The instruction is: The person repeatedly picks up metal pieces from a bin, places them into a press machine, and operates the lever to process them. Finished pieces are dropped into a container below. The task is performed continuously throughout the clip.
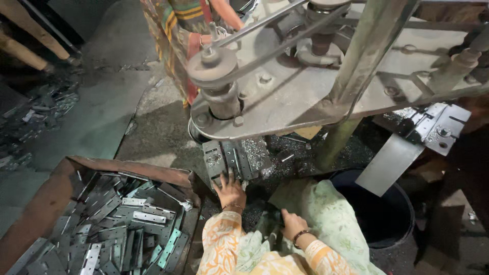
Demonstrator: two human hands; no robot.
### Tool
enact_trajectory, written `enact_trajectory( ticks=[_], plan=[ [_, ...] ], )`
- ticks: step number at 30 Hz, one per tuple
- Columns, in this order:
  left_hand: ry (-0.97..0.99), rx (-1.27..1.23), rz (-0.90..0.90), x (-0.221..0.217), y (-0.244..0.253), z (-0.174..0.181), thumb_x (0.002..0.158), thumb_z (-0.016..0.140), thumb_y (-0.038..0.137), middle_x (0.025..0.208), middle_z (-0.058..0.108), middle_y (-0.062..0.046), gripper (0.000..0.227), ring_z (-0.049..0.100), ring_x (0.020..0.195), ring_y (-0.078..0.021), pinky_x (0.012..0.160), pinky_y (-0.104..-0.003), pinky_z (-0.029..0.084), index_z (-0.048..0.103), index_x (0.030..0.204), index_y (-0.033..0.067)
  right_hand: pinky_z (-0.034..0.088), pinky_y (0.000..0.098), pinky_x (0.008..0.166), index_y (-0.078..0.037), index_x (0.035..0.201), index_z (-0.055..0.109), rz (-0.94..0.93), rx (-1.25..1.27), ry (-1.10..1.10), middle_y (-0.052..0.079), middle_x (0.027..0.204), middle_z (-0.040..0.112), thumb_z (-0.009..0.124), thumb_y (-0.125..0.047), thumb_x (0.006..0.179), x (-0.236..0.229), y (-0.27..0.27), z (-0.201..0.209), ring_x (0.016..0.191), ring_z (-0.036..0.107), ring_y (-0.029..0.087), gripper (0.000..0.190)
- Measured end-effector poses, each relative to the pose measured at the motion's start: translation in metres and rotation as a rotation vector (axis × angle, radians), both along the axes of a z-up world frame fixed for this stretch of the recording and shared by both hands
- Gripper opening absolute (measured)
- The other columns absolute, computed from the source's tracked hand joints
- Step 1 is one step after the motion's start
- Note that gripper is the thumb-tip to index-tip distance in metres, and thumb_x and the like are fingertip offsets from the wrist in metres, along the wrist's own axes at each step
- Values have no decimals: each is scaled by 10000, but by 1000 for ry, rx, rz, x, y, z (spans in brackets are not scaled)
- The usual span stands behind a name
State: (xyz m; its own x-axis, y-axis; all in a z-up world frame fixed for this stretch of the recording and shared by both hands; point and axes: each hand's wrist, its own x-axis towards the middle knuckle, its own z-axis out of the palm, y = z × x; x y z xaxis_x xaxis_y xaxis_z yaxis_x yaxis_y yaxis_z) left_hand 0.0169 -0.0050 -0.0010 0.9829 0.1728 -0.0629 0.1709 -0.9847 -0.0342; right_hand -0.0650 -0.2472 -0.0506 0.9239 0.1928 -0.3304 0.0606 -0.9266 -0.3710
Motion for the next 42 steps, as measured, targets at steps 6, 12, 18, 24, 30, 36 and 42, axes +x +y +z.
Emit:
enact_trajectory(
  ticks=[6, 12, 18, 24, 30, 36, 42],
  plan=[
    [-108, 21, -13, -10, -8, 0, 969, 497, 323, 1620, 382, 3, 400, 219, 1532, -332, 1179, -736, 69, 665, 1321, 235, 584, 497, 869, -131, 1387, 463, 68, -63, 28, 202, 1073, 728, 739, -217, 845, 9, 0, 19, 1026, 710, 402, 614],
    [-217, -52, -48, -11, -1, -5, 955, 500, 366, 1570, 427, -49, 407, 247, 1497, -356, 1159, -740, 84, 686, 1280, 209, 582, 511, 840, -155, 1356, 503, 15, 78, -135, 191, 1073, 719, 786, -269, 783, -1, 1, -47, 994, 702, 403, 649],
    [-290, -89, -65, -13, 1, -14, 968, 500, 319, 1567, 451, -54, 395, 274, 1500, -359, 1170, -737, 103, 688, 1294, 200, 585, 509, 849, -181, 1449, 467, -26, 217, -79, 206, 1054, 727, 776, -251, 819, -9, 0, -55, 1002, 699, 413, 705],
    [-192, -40, -31, -6, 6, 2, 949, 498, 295, 1581, 415, -3, 390, 247, 1490, -361, 1153, -735, 100, 687, 1278, 207, 579, 496, 893, -122, 1305, 521, 22, -21, 38, 182, 1079, 736, 779, -288, 822, 1, -2, 7, 1052, 698, 392, 571],
    [-107, -70, 55, 21, 3, 18, 1019, 476, 360, 1623, 392, 26, 367, 284, 1508, -320, 1191, -716, 115, 713, 1261, 216, 578, 502, 890, -147, 1357, 510, -5, -35, 71, 207, 1086, 717, 742, -256, 853, 9, 1, 20, 1035, 694, 409, 566],
    [-203, -60, 21, 24, 6, 8, 980, 514, 352, 1600, 403, 6, 350, 309, 1476, -336, 1171, -722, 126, 740, 1207, 211, 584, 498, 866, -157, 1369, 529, -36, 191, -56, 187, 1112, 719, 785, -237, 799, -2, 0, -33, 1040, 687, 406, 630],
    [-211, -71, 33, 21, 6, 2, 991, 492, 394, 1605, 401, 11, 372, 250, 1520, -327, 1176, -711, 128, 742, 1203, 217, 591, 468, 896, -187, 1471, 451, -59, 163, 13, 194, 1125, 719, 817, -259, 783, -6, -4, -42, 1051, 703, 394, 782]
  ],
)
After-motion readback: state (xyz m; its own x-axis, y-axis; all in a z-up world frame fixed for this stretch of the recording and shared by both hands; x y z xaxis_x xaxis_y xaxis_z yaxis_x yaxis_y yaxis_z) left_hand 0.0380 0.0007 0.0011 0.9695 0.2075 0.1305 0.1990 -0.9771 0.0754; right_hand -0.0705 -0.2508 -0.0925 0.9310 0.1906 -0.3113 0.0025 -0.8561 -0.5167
